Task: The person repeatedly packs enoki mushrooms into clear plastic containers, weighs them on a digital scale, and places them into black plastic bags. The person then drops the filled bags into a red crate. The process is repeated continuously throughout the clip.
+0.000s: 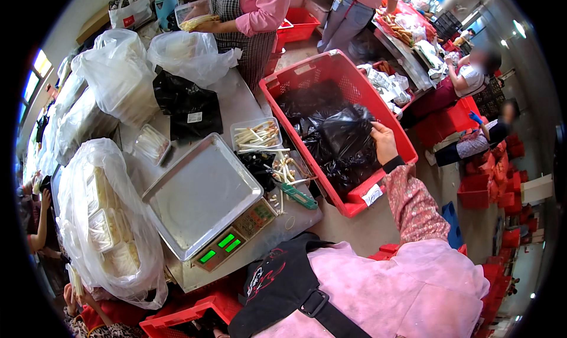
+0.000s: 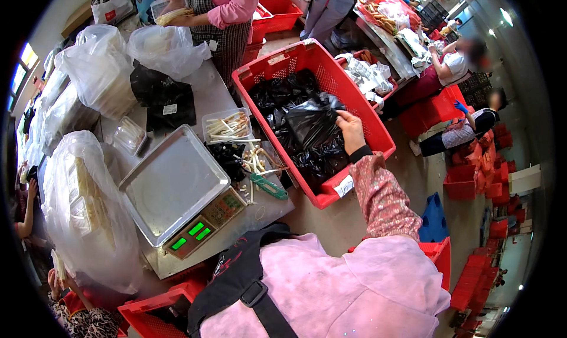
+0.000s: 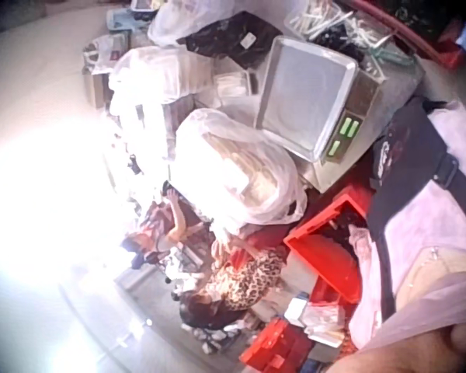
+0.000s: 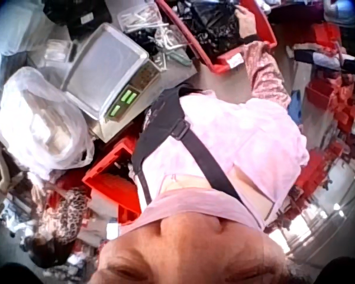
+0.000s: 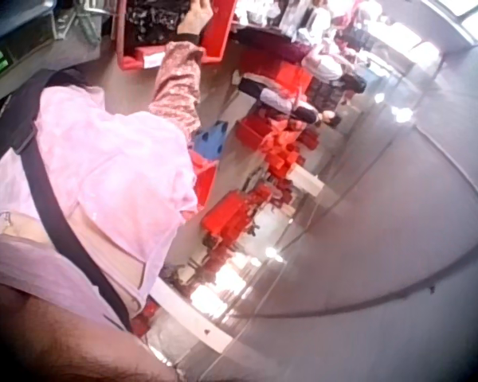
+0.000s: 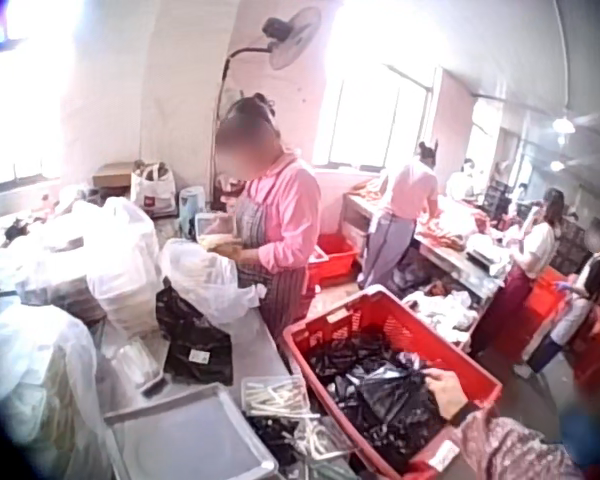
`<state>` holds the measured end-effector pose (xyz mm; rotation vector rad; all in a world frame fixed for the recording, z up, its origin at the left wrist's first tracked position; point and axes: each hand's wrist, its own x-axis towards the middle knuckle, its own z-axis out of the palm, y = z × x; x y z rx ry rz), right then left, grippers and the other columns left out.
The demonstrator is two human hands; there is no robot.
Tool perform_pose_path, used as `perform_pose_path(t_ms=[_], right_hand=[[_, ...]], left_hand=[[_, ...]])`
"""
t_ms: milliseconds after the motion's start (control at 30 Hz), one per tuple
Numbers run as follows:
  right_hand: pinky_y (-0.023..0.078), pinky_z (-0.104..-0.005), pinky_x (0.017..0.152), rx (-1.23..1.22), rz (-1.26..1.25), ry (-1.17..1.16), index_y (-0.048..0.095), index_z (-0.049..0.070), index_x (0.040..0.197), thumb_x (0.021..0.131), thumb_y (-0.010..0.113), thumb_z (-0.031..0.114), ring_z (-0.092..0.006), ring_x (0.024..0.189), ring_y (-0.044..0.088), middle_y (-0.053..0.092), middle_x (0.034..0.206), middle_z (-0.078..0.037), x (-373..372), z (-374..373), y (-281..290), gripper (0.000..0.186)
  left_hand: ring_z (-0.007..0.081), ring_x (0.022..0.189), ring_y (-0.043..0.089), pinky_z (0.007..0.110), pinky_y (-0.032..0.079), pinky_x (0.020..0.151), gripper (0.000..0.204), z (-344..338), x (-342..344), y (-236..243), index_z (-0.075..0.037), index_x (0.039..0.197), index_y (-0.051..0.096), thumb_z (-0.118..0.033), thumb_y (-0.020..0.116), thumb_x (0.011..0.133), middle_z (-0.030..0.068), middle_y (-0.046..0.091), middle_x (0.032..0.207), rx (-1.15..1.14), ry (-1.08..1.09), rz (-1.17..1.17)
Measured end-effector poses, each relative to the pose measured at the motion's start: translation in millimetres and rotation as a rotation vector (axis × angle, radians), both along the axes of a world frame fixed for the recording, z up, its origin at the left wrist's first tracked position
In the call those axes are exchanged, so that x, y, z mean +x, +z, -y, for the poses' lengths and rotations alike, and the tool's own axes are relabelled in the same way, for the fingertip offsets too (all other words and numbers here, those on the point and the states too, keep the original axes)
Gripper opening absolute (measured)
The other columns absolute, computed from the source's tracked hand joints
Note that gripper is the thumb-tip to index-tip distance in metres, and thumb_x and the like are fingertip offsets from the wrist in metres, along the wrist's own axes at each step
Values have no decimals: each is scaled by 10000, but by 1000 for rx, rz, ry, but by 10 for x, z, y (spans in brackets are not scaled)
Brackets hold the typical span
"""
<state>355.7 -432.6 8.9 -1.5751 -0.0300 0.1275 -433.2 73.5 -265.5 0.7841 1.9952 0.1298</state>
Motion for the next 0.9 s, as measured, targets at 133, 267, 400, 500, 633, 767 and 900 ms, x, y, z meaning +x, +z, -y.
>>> perform_pose_path(t_ms=[133, 267, 400, 500, 633, 767, 900], right_hand=[[454, -252, 802, -230, 211, -188, 649, -50, 1053, 825, 599, 27, -132, 848, 604, 667, 919, -60, 964, 544, -802, 245], [474, -295, 804, -528, 346, -251, 678, -16, 989, 801, 633, 104, -214, 857, 647, 682, 889, -131, 1794, 701, -1167, 228], [496, -325, 812, -907, 245, -154, 700, 62, 1003, 792, 591, 106, -255, 890, 665, 690, 947, -138, 2247, 495, -1314, 241], [469, -345, 922, -1193, -22, -16, 700, 115, 1035, 770, 604, 153, -271, 1002, 638, 692, 958, -127, 2319, 299, -1728, 285], [318, -441, 1062, -1415, 81, 305, 443, 36, 1325, 731, 673, 458, -413, 1278, 346, 360, 1380, -275, 2144, 245, -2234, 763], [306, -433, 1084, -1441, -128, 327, 303, 52, 1411, 699, 711, 423, -385, 1340, 292, 326, 1426, -245, 1978, -2, -2115, 901], [437, -425, 976, -1841, -133, 431, 534, 40, 1235, 716, 707, 392, -377, 1171, 511, 514, 1275, -208, 1841, -822, -1086, 650]], left_hand=[[232, 975, 538, 368, 442, 725, 567, -191, -79, 145, -27, 1254, 489, -282, 625, 766, 103, 581, 1126, 51, 8, -54], [231, 979, 532, 372, 441, 701, 562, -374, -255, 327, -35, 1248, 494, -311, 619, 775, 100, 576, 1133, 145, 22, -154], [241, 1014, 518, 396, 407, 771, 569, -255, -330, 528, -115, 1286, 470, -360, 600, 790, 68, 556, 1191, 333, 98, -346], [227, 1083, 482, 428, 382, 829, 572, 22, -320, 686, -150, 1296, 462, -362, 602, 784, 40, 531, 1231, 334, 188, -233], [228, 1194, 402, 461, 352, 914, 580, 552, 372, 1027, -163, 1303, 438, -331, 610, 776, 26, 470, 1292, 282, 199, 4], [223, 1074, 499, 350, 419, 882, 591, 843, 558, 1490, -71, 1339, 395, -170, 628, 805, 91, 516, 1234, 397, 316, -128], [212, 1035, 549, 340, 439, 926, 504, 996, 788, 1434, 13, 1285, 430, -50, 615, 821, 142, 530, 1183, 619, 142, -10]])
